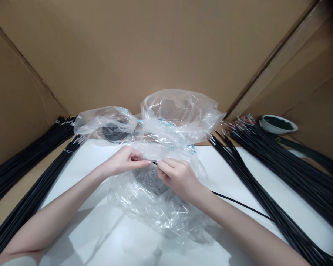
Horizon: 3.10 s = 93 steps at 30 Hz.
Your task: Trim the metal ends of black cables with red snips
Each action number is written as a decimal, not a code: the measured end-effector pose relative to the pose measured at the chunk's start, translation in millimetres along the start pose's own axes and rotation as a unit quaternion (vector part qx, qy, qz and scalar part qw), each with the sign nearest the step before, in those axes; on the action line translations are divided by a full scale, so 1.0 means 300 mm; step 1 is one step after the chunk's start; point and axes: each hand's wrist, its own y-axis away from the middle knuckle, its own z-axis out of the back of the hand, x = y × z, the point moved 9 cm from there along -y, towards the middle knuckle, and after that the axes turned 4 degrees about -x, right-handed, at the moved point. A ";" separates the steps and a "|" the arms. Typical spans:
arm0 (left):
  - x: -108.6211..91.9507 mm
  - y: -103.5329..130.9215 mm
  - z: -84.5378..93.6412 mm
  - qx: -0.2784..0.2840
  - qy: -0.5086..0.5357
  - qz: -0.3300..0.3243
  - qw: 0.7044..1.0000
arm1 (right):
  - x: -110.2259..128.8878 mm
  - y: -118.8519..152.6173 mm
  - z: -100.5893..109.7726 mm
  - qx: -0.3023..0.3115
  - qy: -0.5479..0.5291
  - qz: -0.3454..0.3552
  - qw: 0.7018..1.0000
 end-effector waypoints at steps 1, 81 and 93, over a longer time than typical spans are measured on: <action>-0.004 0.001 0.005 -0.011 -0.010 -0.005 1.000 | 0.002 0.000 -0.001 0.002 0.004 0.002 1.000; -0.013 0.036 0.027 -0.157 0.002 -0.032 0.987 | -0.111 0.064 -0.204 0.072 -0.708 -0.430 0.556; -0.033 0.055 0.070 -0.205 -0.007 -0.045 0.978 | -0.098 0.048 -0.186 0.065 -0.728 -0.417 0.540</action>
